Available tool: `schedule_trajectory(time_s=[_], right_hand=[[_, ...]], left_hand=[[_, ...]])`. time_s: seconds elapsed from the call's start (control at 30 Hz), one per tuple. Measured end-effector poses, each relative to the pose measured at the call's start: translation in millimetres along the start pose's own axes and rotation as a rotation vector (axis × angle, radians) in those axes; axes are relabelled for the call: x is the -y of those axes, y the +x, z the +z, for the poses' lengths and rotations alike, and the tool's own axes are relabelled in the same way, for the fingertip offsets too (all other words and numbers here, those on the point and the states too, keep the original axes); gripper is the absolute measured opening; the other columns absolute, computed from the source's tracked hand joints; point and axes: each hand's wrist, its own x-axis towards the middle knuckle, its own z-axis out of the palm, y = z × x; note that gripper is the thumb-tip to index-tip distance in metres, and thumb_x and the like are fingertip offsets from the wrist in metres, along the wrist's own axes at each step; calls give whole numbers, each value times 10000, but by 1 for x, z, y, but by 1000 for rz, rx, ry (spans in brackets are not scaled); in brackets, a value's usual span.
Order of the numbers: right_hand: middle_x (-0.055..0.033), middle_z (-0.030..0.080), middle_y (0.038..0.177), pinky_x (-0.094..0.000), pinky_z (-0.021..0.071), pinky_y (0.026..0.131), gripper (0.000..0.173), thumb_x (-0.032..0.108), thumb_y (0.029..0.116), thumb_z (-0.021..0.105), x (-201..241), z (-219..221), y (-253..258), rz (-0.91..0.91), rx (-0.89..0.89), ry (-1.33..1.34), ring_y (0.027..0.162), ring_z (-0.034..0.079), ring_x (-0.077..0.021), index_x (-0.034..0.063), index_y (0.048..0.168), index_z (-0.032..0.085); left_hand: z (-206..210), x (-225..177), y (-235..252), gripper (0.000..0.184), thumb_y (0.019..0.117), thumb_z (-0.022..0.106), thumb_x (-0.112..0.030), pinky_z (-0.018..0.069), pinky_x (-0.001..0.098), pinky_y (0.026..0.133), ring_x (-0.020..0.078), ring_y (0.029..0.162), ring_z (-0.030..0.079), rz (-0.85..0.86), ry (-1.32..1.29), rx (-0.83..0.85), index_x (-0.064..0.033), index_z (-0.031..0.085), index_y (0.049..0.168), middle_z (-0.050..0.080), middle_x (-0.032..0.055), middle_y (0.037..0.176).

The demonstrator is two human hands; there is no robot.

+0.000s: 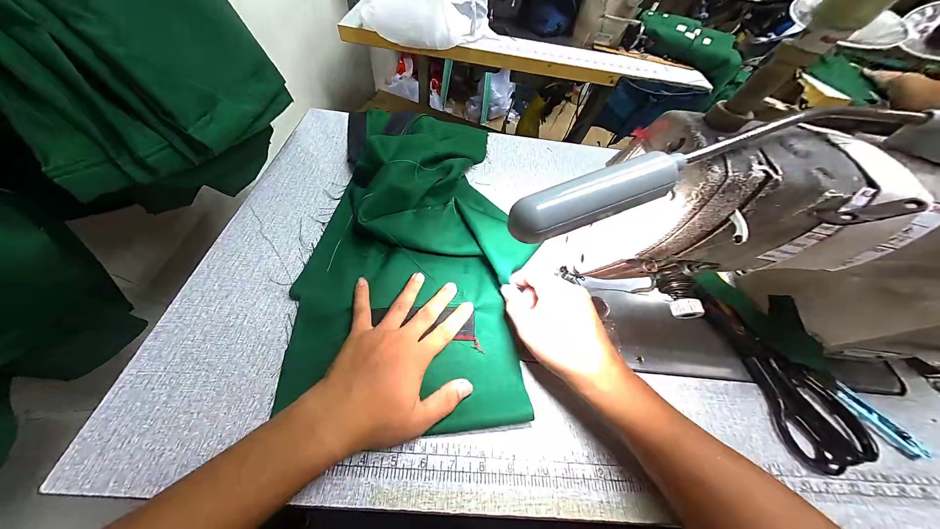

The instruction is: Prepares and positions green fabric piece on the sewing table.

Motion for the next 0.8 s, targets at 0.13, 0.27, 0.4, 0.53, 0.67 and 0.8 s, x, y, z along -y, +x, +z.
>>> schedule_trajectory(time_s=[0.13,0.27,0.4,0.53,0.67,0.8], right_hand=[[-33,649,808,-359,541,622,198,216,1003,558,11,3,13,-201,-98,63,713,635,-150,107,998,722],[-27,748,1103,-340,582,860,412,46,958,469,-2,-9,27,-352,153,240,984,704,-115,107,1311,674],[12,724,1256,-387,530,927,624,0,918,467,-11,-20,33,-371,322,187,1098,667,-149,184,1512,522],[6,684,1335,-391,569,894,781,-43,851,506,-14,-21,32,-422,396,197,1096,686,-137,198,1586,403],[-5,626,1424,-391,550,962,765,-6,898,493,-18,-19,26,-472,322,102,1183,655,-148,200,1619,336],[-72,682,1300,-408,516,1032,508,208,960,569,-35,-4,7,-499,42,-51,1202,652,-208,101,1457,561]], left_hand=[[4,1,-1,762,948,242,-747,86,855,1084,331,1565,201,14,5,-70,-344,406,1574,347,-63,1655],[4,2,-1,753,947,249,-741,97,855,1078,330,1563,211,20,19,-78,-350,412,1570,351,-61,1654],[5,2,-1,763,942,251,-748,106,851,1083,326,1561,219,20,27,-95,-345,417,1568,358,-60,1650],[5,2,-1,760,942,255,-743,116,848,1083,327,1558,228,20,33,-103,-341,425,1563,368,-56,1645],[1,0,0,766,925,297,-748,136,858,1068,330,1547,261,14,15,-88,-331,454,1548,386,-56,1636],[3,1,0,768,928,301,-741,133,863,1062,335,1544,267,28,7,-119,-314,462,1545,403,-49,1626]])
